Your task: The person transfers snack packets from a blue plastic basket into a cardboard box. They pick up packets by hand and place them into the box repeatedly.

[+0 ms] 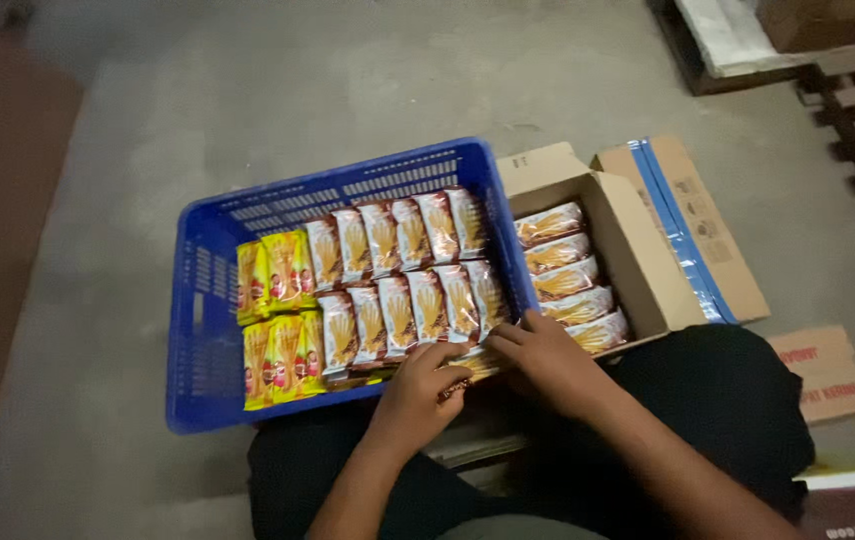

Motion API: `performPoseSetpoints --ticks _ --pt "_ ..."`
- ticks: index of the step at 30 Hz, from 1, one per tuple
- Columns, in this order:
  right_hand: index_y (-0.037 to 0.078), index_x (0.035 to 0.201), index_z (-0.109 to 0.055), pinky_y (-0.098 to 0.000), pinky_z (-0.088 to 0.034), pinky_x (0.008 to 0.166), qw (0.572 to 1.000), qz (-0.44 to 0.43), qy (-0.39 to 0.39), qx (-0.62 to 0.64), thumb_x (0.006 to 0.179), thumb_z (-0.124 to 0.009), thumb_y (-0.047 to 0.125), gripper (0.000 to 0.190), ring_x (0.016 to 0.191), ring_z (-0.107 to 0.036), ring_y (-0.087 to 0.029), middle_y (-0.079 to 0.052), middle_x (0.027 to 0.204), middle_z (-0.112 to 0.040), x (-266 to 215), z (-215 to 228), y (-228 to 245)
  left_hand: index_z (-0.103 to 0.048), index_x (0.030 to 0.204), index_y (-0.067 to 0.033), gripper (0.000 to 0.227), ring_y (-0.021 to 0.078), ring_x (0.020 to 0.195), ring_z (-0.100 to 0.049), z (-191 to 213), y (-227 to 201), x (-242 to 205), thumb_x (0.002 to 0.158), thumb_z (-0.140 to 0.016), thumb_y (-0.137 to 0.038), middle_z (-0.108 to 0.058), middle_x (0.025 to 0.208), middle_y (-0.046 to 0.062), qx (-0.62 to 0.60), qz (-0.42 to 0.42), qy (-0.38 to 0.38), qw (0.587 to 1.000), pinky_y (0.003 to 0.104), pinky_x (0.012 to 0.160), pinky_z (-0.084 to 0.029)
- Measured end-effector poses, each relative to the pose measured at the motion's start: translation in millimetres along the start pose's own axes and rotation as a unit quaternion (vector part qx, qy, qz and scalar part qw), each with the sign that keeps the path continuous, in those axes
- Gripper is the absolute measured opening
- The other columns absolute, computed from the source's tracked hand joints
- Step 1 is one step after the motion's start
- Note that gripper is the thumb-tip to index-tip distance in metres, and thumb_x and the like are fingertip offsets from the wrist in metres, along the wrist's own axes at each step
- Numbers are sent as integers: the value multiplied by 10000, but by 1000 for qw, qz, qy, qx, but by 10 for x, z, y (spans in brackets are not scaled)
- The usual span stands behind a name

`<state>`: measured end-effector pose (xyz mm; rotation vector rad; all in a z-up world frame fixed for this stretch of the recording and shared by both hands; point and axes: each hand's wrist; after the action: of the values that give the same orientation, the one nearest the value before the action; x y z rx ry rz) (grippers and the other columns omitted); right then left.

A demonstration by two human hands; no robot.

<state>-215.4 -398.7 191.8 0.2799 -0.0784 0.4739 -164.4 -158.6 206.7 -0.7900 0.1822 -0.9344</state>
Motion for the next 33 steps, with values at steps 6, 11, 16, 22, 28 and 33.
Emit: performPoseSetpoints --ticks 6,11,16,22,28,33 --pt "117 1213 -627 -498 -425 682 997 -48 -34 44 765 -725 211 468 795 -543 -345 -89 1118 -677 -206 138 -163 -676 1253 -53 452 391 1270 -545 -51 -79 179 834 -829 -127 -586 1382 173 56 -48 -2 997 542 1041 -440" --pt "211 1162 -672 -422 -460 740 977 -200 3 68 737 -790 138 447 932 -571 -274 -12 1152 -700 -359 388 -654 -423 1494 -128 703 359 1381 -459 -19 131 149 898 -756 -294 -476 1493 175 31 73 -47 996 557 1130 -409" --pt "244 1100 -706 -362 -432 750 927 -373 -5 31 883 -735 153 237 912 -541 -228 10 1081 -737 -395 506 -1332 -561 1402 -170 521 262 1344 -488 -5 510 126 931 -701 -343 -542 1414 76 55 260 -14 964 478 1121 -413" --pt "95 895 -635 -492 -334 556 942 -255 -120 -180 656 -646 114 240 737 -537 -336 -74 889 -695 -164 -162 -2111 -701 1183 -156 297 226 1122 -639 -37 563 257 959 -619 -333 -658 1195 27 76 318 -9 945 404 877 -530" --pt "139 911 -643 -463 -422 611 961 -176 -94 -190 677 -670 30 260 772 -527 -324 -44 866 -610 44 -794 -2344 -727 1073 -126 199 208 1036 -655 -64 692 284 944 -627 -240 -683 1074 35 73 284 -8 956 376 892 -514" --pt "189 1149 -682 -438 -486 661 951 -251 -1 -178 788 -721 54 387 930 -540 -335 -26 1116 -668 56 -1230 -2564 -741 1035 -103 187 217 1042 -659 -77 761 302 954 -622 -223 -685 1041 42 59 238 -35 969 350 887 -518"
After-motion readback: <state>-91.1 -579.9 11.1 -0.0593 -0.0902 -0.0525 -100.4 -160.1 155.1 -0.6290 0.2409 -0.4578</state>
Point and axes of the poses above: each hand's wrist, its own x-axis towards the middle knuckle, its own z-axis out of the back of the hand, y = z × x
